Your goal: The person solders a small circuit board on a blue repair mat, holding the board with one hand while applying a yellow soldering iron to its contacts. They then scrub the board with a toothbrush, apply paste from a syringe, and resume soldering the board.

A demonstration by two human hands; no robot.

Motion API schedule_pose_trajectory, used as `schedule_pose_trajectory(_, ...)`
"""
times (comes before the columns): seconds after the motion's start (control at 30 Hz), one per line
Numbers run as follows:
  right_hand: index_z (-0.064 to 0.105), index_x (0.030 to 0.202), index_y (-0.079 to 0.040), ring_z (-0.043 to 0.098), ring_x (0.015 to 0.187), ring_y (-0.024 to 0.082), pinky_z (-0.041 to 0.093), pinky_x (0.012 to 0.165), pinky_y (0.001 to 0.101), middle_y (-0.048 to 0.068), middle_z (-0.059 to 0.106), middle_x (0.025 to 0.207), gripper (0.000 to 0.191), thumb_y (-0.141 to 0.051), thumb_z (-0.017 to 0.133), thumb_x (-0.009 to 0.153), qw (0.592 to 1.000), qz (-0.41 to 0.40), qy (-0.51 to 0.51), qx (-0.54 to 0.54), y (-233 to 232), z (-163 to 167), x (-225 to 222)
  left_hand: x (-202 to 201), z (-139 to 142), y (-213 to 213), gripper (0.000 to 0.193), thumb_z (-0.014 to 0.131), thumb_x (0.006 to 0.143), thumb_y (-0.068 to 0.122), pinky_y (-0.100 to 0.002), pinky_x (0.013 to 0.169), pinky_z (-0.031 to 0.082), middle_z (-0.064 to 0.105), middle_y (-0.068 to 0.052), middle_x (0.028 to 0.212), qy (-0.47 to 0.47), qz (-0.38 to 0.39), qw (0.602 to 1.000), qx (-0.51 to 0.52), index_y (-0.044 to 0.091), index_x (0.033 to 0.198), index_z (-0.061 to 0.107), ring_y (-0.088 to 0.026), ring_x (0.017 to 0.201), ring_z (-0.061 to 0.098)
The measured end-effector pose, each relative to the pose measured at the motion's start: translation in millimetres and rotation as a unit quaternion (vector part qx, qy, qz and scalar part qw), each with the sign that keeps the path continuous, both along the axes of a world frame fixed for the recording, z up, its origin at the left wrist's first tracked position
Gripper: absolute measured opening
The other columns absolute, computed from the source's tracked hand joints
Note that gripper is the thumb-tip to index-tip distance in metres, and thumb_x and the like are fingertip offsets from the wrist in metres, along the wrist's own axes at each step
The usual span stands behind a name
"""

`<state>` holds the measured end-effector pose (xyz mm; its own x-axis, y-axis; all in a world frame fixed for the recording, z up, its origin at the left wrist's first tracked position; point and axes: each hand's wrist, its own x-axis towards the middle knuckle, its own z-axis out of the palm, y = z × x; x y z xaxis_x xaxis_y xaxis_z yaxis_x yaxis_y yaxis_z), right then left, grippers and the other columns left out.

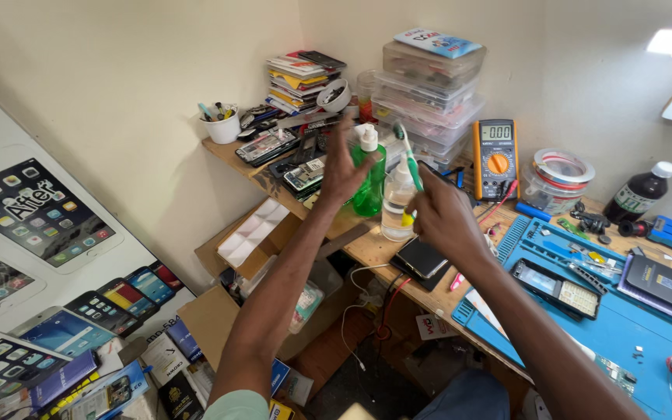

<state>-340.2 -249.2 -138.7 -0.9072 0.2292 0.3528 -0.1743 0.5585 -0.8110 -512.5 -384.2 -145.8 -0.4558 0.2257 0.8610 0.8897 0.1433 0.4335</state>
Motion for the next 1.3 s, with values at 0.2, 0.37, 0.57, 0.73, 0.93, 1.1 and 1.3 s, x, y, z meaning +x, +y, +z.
schedule_pose_trajectory(0.2, 0.066, 0.125, 0.006, 0.073, 0.060, 0.023, 0.056, 0.065, 0.0384, 0.021, 0.069, 0.069, 0.034, -0.011, 0.051, 0.099, 0.987, -0.038, 0.000, 0.154, -9, -2, -68, 1, -3, 12, 0.084, 0.074, 0.090, 0.039, -0.051, 0.115, 0.047, 0.057, -0.020, 0.142, 0.008, -0.065, 0.998, -0.024, 0.013, 0.159, 0.032, -0.037, 0.132, 0.059)
schedule_pose_trajectory(0.37, 0.051, 0.143, 0.003, 0.071, 0.056, 0.020, 0.057, 0.057, 0.0375, 0.015, 0.073, 0.074, 0.051, -0.010, 0.049, 0.093, 0.998, -0.021, 0.010, 0.066, -17, -11, -73, -17, -13, 9, 0.085, 0.073, 0.087, 0.033, -0.046, 0.108, 0.053, 0.066, -0.013, 0.125, -0.030, -0.148, 0.988, 0.037, 0.012, 0.156, 0.029, -0.032, 0.118, 0.066)
schedule_pose_trajectory(0.57, 0.047, 0.148, 0.003, 0.071, 0.056, 0.018, 0.058, 0.059, 0.0352, 0.014, 0.074, 0.076, 0.055, -0.009, 0.050, 0.095, 0.998, -0.021, 0.022, 0.061, -21, -11, -75, -34, -32, 19, 0.076, 0.083, 0.087, 0.028, -0.042, 0.100, 0.057, 0.063, -0.015, 0.130, 0.024, -0.133, 0.988, 0.075, 0.014, 0.148, 0.040, -0.030, 0.115, 0.068)
schedule_pose_trajectory(0.73, 0.047, 0.148, 0.002, 0.069, 0.056, 0.014, 0.056, 0.057, 0.0327, 0.012, 0.074, 0.075, 0.054, -0.009, 0.052, 0.095, 0.999, -0.018, 0.011, 0.044, -17, -14, -78, -42, -44, 29, 0.070, 0.083, 0.087, 0.017, -0.042, 0.103, 0.059, 0.065, -0.013, 0.128, 0.018, -0.149, 0.983, 0.110, 0.016, 0.146, 0.045, -0.027, 0.117, 0.070)
schedule_pose_trajectory(0.93, 0.041, 0.152, 0.001, 0.056, 0.049, 0.009, 0.049, 0.046, 0.0273, 0.007, 0.072, 0.077, 0.059, -0.004, 0.052, 0.094, 0.998, 0.006, -0.013, -0.054, -15, -16, -76, -45, -48, 30, 0.071, 0.080, 0.087, 0.018, -0.041, 0.104, 0.057, 0.063, -0.014, 0.130, 0.037, -0.141, 0.983, 0.111, 0.014, 0.148, 0.042, -0.026, 0.118, 0.067)
schedule_pose_trajectory(1.1, 0.039, 0.153, 0.003, 0.053, 0.047, 0.007, 0.045, 0.042, 0.0250, 0.005, 0.070, 0.075, 0.061, -0.002, 0.051, 0.093, 0.997, 0.021, -0.022, -0.072, -10, -17, -77, -41, -43, 32, 0.065, 0.079, 0.090, 0.018, -0.040, 0.103, 0.062, 0.067, -0.010, 0.125, -0.005, -0.169, 0.979, 0.114, 0.017, 0.146, 0.046, -0.023, 0.115, 0.070)
schedule_pose_trajectory(1.3, 0.037, 0.154, 0.006, 0.050, 0.045, 0.009, 0.042, 0.040, 0.0250, 0.007, 0.067, 0.074, 0.063, 0.001, 0.052, 0.092, 0.984, 0.070, -0.021, -0.160, -2, -27, -83, -29, -30, 26, 0.068, 0.078, 0.090, 0.019, -0.039, 0.102, 0.059, 0.066, -0.011, 0.124, 0.003, -0.169, 0.979, 0.111, 0.014, 0.148, 0.043, -0.022, 0.114, 0.069)
